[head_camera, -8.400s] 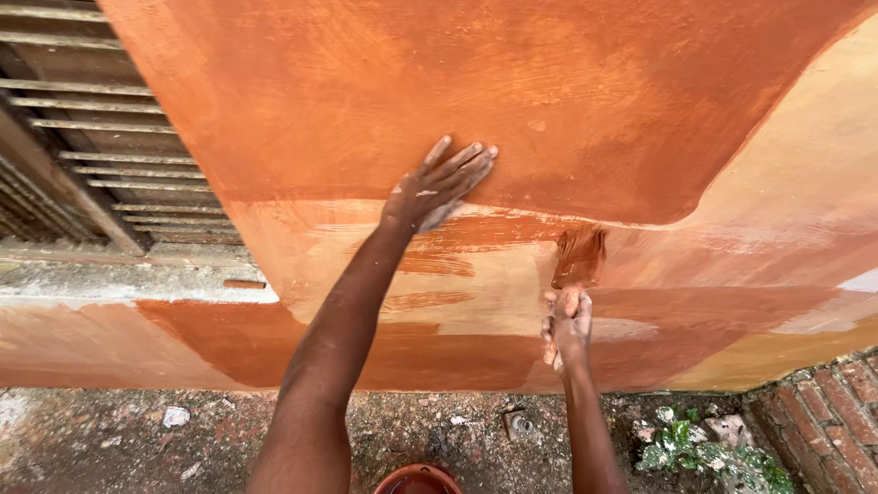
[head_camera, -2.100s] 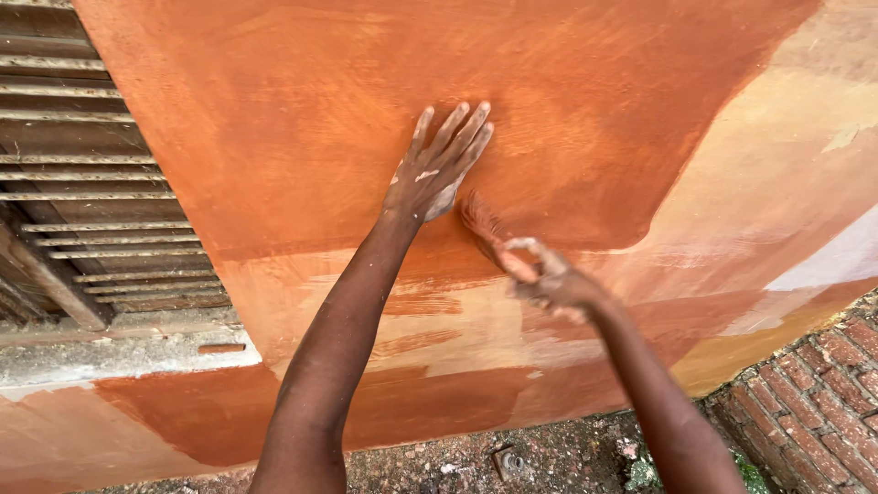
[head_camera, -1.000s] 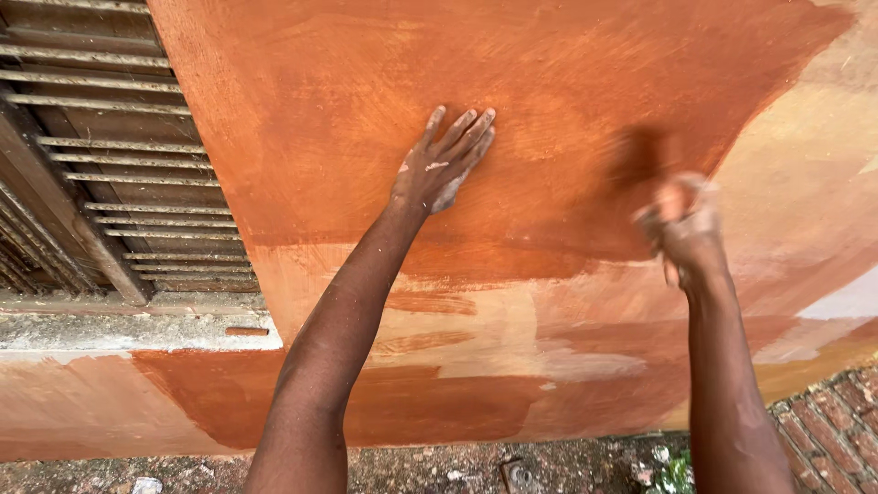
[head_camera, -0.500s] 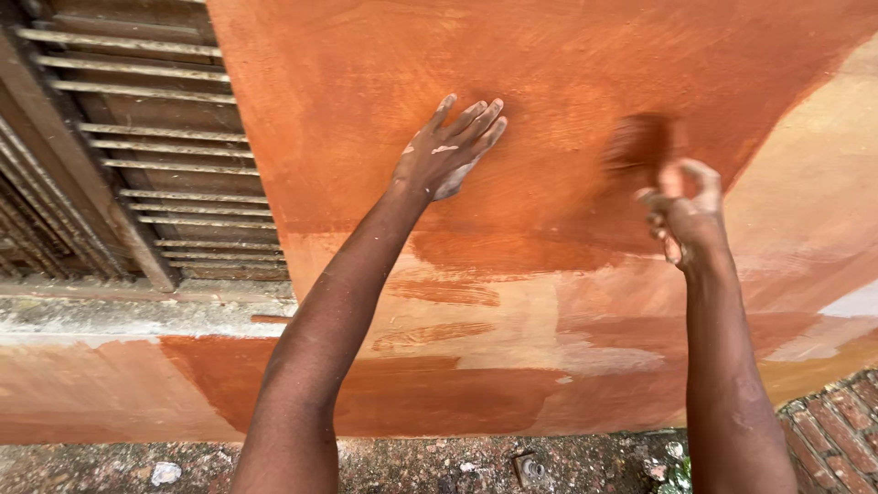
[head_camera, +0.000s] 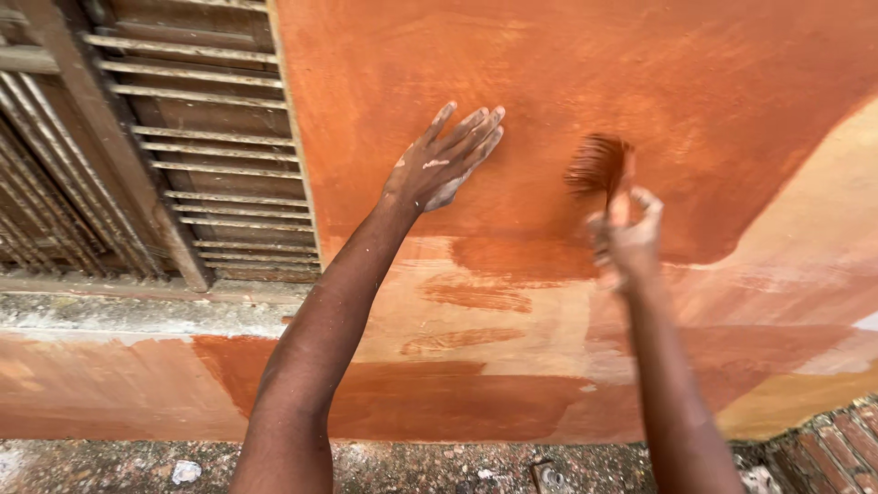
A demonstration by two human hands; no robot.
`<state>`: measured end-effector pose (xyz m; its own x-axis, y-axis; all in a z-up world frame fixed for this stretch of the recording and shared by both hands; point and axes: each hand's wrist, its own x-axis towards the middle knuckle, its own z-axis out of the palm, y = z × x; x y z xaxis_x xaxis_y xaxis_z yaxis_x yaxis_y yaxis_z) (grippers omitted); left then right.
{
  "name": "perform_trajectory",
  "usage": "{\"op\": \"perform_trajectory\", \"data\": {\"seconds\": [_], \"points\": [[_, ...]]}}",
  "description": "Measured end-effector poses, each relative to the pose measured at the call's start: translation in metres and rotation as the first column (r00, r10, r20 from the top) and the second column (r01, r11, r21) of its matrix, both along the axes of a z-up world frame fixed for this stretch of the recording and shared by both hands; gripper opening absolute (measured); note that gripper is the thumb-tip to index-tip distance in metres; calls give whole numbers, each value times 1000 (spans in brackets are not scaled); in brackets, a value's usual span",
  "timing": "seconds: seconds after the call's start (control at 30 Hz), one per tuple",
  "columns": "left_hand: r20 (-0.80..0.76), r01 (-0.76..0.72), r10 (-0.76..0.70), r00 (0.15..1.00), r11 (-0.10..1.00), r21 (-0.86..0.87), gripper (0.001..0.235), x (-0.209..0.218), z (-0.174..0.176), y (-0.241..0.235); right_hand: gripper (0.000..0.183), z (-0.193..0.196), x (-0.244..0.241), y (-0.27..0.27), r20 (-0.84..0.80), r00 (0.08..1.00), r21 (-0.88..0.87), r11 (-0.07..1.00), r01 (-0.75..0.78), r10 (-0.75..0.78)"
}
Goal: The person paints an exterior wall using a wide brush and reddish-brown paint from a bucket. They repeatedly dip the brush and apply paint in broad strokes, working along the base and upward near a barred window.
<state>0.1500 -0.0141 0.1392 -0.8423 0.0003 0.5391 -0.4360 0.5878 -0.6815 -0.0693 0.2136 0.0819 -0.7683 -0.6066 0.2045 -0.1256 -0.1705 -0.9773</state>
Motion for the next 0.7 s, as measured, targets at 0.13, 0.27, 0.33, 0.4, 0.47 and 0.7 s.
{"op": "perform_trajectory", "data": {"seconds": [0.13,0.27,0.33,0.4,0.47,0.7], "points": [[-23,3,-3,1000,1000,-6,76,16,-7,-11,52,-55,69,-31,74,942,326,885,-332,326],[-31,3,-4,1000,999,-36,75,35,-15,-26,56,-47,67,-19,-4,852,357,797,-487,523],[-69,7,-10,998,999,-47,75,50,-23,-32,39,-35,66,-15,-27,936,280,902,-329,350],[-100,24,-29,995,998,-55,75,61,-31,-36,50,-35,81,-21,184,981,91,993,-71,53],[-125,52,-59,990,997,-64,75,68,-36,-39,54,-52,113,-38,255,965,14,998,57,-58],[-120,86,-89,989,996,-29,74,87,-48,-44,40,-85,137,-54,180,870,102,871,-481,460]]}}
